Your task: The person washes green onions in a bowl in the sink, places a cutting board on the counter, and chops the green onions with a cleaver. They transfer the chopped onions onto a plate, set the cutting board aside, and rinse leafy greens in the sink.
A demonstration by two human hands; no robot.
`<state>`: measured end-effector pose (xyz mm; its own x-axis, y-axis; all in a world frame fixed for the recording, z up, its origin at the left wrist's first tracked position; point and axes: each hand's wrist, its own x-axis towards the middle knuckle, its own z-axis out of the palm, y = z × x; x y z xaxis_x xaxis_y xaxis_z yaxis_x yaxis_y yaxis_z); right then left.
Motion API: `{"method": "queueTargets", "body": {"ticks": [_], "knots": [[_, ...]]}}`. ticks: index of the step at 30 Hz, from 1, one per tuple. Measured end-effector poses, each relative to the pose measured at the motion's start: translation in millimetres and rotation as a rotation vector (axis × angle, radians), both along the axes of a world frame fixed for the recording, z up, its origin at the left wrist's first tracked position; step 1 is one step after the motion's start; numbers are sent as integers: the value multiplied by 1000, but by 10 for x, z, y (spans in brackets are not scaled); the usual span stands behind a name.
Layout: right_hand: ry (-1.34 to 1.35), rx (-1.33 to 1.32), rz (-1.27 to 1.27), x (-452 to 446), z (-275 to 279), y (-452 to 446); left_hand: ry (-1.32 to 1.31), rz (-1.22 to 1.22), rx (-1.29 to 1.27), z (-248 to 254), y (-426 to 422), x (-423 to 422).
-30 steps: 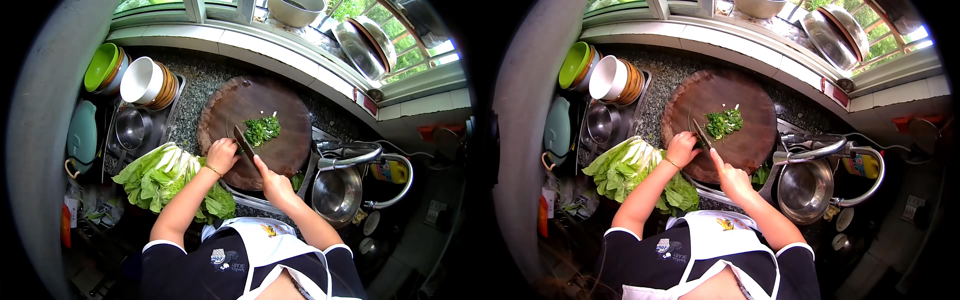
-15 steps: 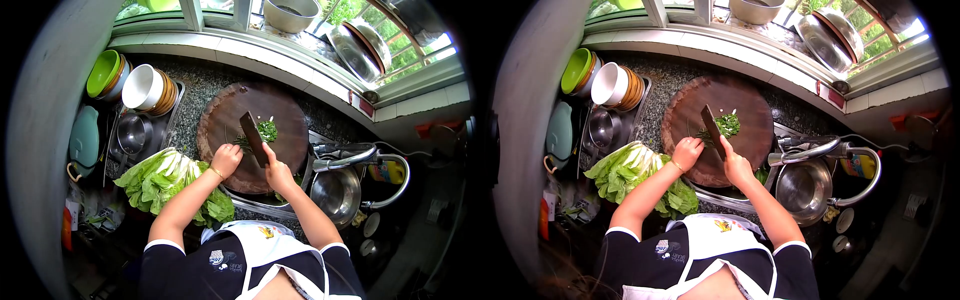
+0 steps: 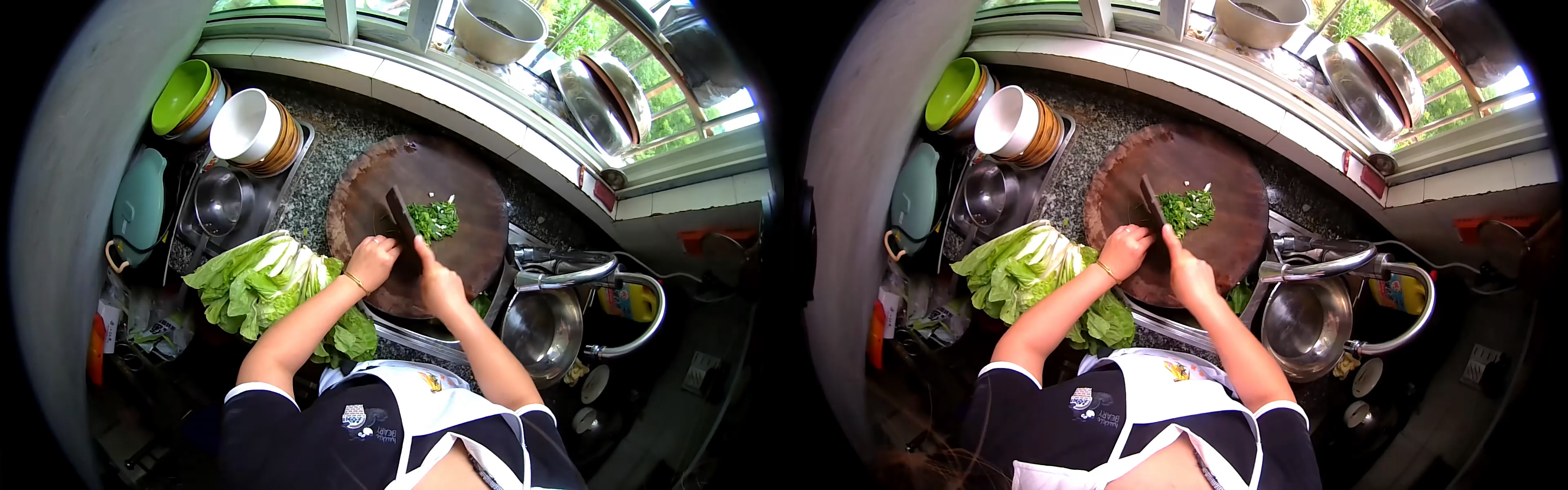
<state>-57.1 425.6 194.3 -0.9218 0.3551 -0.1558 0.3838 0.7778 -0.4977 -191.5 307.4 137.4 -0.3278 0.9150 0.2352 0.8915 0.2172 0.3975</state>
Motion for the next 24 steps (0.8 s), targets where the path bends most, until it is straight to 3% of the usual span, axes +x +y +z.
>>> {"method": "queueTargets", "body": {"ticks": [1, 7, 9, 13, 17, 24], "knots": [[-137, -110, -68, -32, 98, 71, -44, -12, 70, 34, -17, -3], [-77, -55, 99, 284, 290, 10, -49, 104, 55, 183, -95, -48], [-197, 48, 190, 305, 258, -71, -48, 94, -146, 196, -59, -41], [-115, 156, 144, 178, 63, -234, 151, 81, 75, -25, -20, 22], [-60, -108, -27, -46, -26, -24, 252, 24, 61, 77, -22, 23], [-42, -111, -96, 270, 370, 35, -21, 277, 0, 2, 151, 58]]}}
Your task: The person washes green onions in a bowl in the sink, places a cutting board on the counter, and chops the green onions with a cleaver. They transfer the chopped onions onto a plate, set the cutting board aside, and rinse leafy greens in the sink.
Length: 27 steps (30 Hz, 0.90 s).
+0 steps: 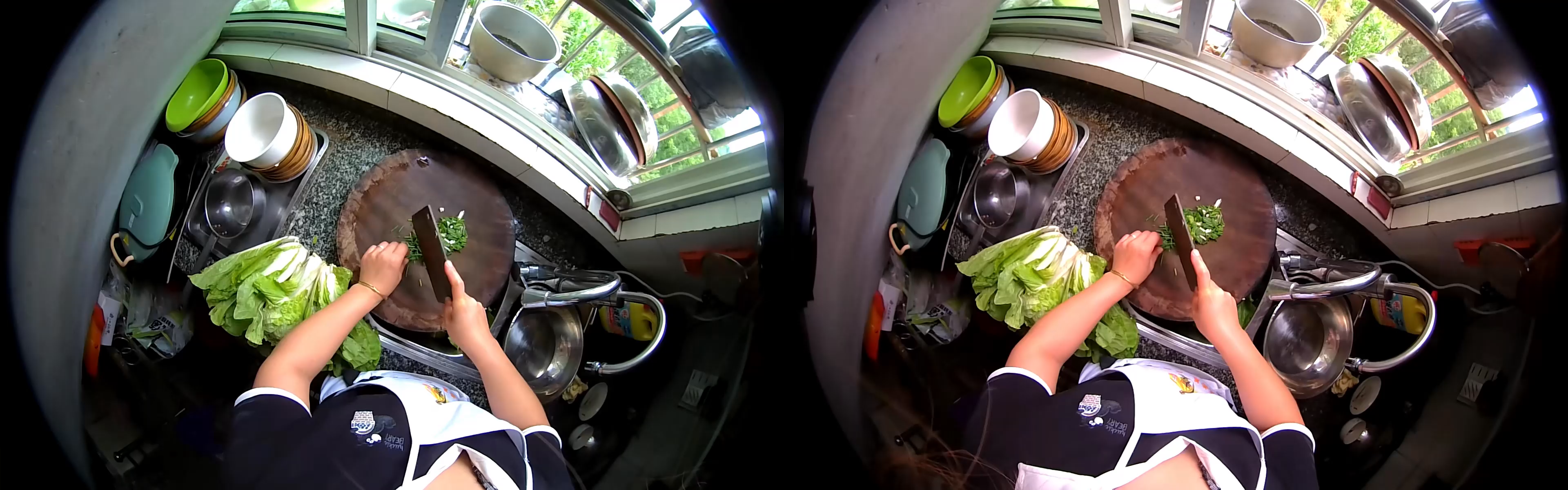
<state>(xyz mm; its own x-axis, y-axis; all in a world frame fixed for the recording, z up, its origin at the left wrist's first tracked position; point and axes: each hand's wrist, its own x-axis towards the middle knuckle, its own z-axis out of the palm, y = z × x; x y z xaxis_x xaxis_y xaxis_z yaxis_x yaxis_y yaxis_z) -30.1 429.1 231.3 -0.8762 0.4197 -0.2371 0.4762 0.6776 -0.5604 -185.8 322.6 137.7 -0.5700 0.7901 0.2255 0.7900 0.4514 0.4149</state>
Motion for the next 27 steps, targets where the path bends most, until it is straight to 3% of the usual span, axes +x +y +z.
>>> {"method": "queueTargets", "body": {"ticks": [6, 11, 15, 19, 23, 27], "knots": [[-80, 92, 206, 92, -7, -141, -142, 120, -130, 340, -36, 10], [-76, 197, 212, -174, -341, -181, -104, 95, -141, 18, -89, -4], [38, 103, 135, -289, -311, -43, -281, 66, -100, 394, -116, -9], [-4, 32, 177, -41, -99, -118, -229, 122, -214, 481, -214, 2], [-119, 175, 333, 47, -127, -261, -90, 132, -120, -82, -227, -22], [-1, 194, 274, -134, -410, -334, -67, 111, -161, 146, -181, -25]]}}
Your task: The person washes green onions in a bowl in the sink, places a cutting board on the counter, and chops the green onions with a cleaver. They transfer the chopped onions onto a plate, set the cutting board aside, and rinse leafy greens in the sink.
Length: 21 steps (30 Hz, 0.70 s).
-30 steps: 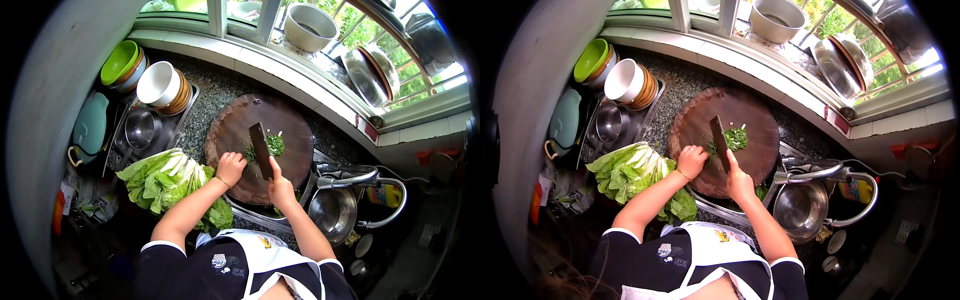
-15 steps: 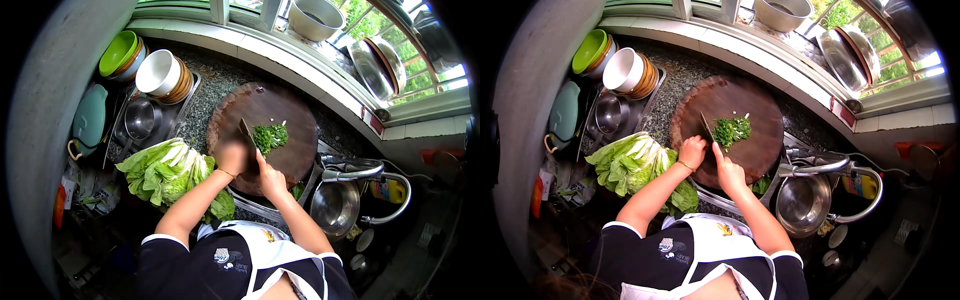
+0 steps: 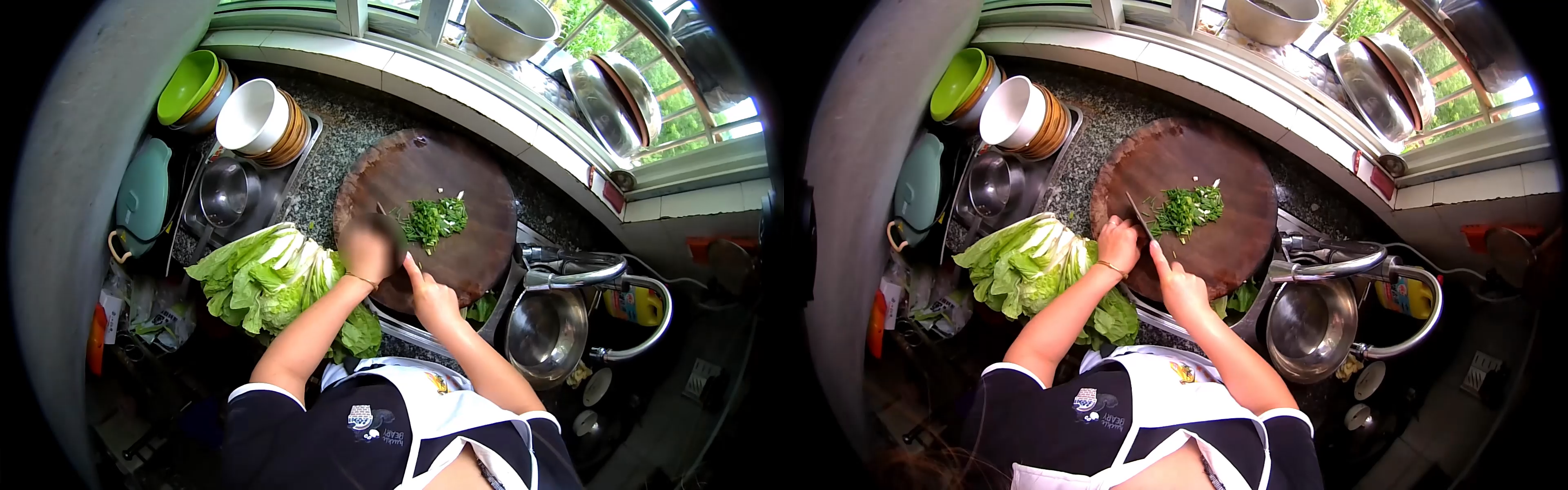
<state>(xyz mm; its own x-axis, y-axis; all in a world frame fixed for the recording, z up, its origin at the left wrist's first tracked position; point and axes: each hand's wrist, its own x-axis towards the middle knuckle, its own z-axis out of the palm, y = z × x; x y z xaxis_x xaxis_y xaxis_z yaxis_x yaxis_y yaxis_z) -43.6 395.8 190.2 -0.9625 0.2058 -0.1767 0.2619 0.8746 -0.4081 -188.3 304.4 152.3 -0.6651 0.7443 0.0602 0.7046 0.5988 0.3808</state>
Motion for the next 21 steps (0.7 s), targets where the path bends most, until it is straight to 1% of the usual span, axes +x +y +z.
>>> {"method": "queueTargets", "body": {"ticks": [1, 2, 3, 4, 6, 7, 8, 9, 10, 11, 12, 13, 14, 15, 16, 17, 18, 19, 20, 21], "knots": [[75, -18, -31, -72, -37, 23, -22, 6, -57, 174, 4, 13], [128, -114, -58, -108, -11, 93, -37, 6, -111, 346, 14, -2], [88, -143, -72, -108, 46, 151, -94, 26, -150, 480, 13, -13], [39, -174, -79, -72, 117, 182, -89, 35, -163, 523, -27, -33], [29, -163, -35, 43, 250, 186, -26, 73, -66, 475, -141, -47], [22, -151, 0, 100, 274, 160, -34, 79, -70, 474, -166, -32], [18, -151, 4, 134, 265, 120, -40, 69, -134, 493, -172, -40], [-26, -85, 34, 158, 255, 66, -43, 58, -197, 517, -169, -54], [-66, -17, 65, 180, 239, 10, -42, 62, -196, 361, -196, -41], [-15, 57, 89, 193, 147, -39, 8, 84, -174, 62, -233, -23], [-42, 86, 93, 156, 132, -79, 59, 106, -151, -2, -210, -30], [-30, 61, 68, 98, 102, -103, 112, 101, -140, -62, -202, -14], [-16, 35, 38, 41, 58, -93, 117, 94, -140, -112, -191, 4], [-8, 36, 30, 3, 11, -54, 26, 100, -175, 47, -137, 9], [25, -64, -15, -43, -32, -13, -61, 105, -211, 147, -98, -3], [63, -161, -60, -95, -46, 34, -37, 84, -185, 138, -97, -20], [-47, -325, -126, -118, 94, 133, -18, 76, -177, 248, -52, -44], [-63, -383, -177, -75, 158, 210, -77, 69, -163, 419, -4, -53], [-85, -443, -222, 0, 183, 275, -80, 44, -126, 357, -11, -71], [-27, -535, -291, 93, 180, 317, -84, 18, -90, 295, -20, -88]]}}
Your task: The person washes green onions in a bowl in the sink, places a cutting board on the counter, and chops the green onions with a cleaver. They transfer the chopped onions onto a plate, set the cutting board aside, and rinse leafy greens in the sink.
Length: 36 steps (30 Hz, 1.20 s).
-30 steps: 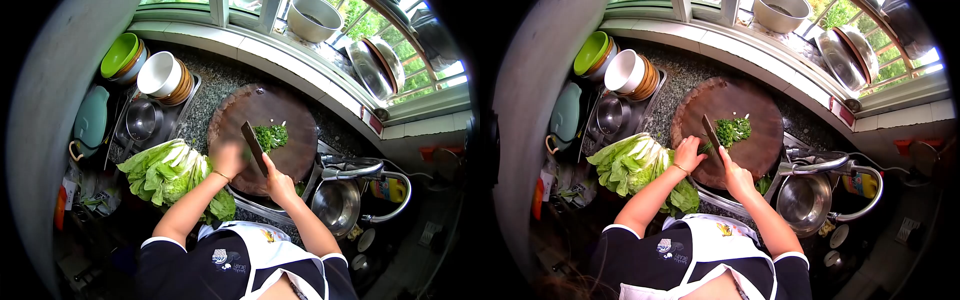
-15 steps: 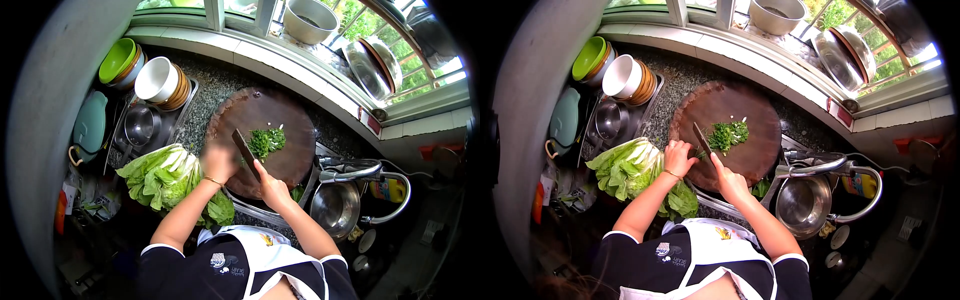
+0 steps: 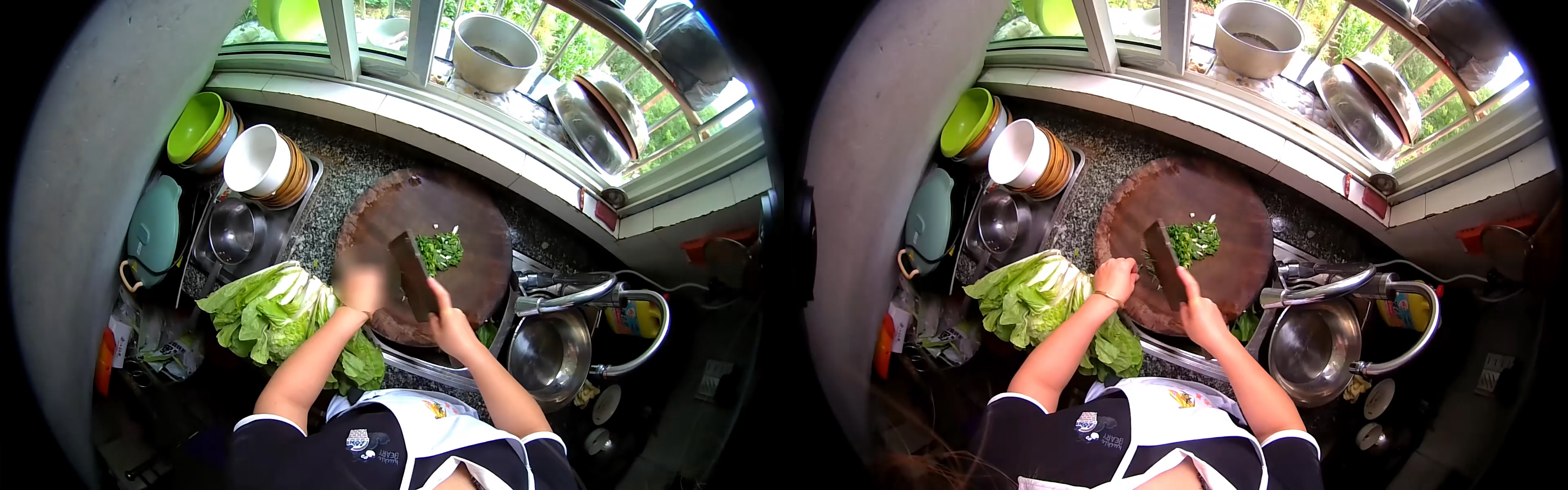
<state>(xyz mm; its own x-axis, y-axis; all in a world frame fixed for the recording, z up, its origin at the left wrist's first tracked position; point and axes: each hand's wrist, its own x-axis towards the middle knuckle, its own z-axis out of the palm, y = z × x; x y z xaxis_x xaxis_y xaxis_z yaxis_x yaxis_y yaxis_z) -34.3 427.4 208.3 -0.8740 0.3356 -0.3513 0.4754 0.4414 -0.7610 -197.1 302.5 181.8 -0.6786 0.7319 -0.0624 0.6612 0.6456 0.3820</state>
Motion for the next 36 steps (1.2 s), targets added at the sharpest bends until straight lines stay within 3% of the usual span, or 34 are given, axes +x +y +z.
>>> {"method": "queueTargets", "body": {"ticks": [1, 3, 5, 8, 9, 11, 12, 15, 19, 23, 25, 27, 29, 31, 36], "knots": [[74, -57, -69, 92, -35, 36, -1, 1, -1, -116, 24, -2], [156, -275, -241, 205, -5, 79, -304, 36, 218, -214, 134, 19], [243, -537, -443, 249, 48, 111, -273, -8, 254, -181, 280, 117], [273, -666, -565, 308, 12, 203, -145, -89, 458, 103, 425, 369], [283, -708, -585, 322, -8, 224, -203, -188, 388, 155, 429, 425], [294, -758, -607, 356, -39, 223, 67, -447, 328, 139, 438, 534], [302, -780, -599, 370, -48, 222, -7, -570, 176, 79, 430, 566], [327, -830, -586, 395, -70, 205, 42, -617, 121, -76, 460, 531], [344, -804, -641, 410, -91, 153, 55, -534, 43, -202, 542, 464], [348, -835, -638, 471, -27, 163, 104, -181, 111, -267, 595, 223], [362, -909, -621, 489, 5, 219, -46, -66, 411, -284, 633, 143], [376, -987, -603, 465, 0, 245, -1092, 155, 851, -258, 759, 176], [397, -1115, -565, 406, -52, 290, -1813, 224, 1032, -126, 757, 140], [410, -1122, -570, 294, -75, 279, -1914, 292, 1155, -138, 774, 174], [436, -1049, -729, 71, -121, 343, -1927, 403, 1149, -260, 651, 243]]}}
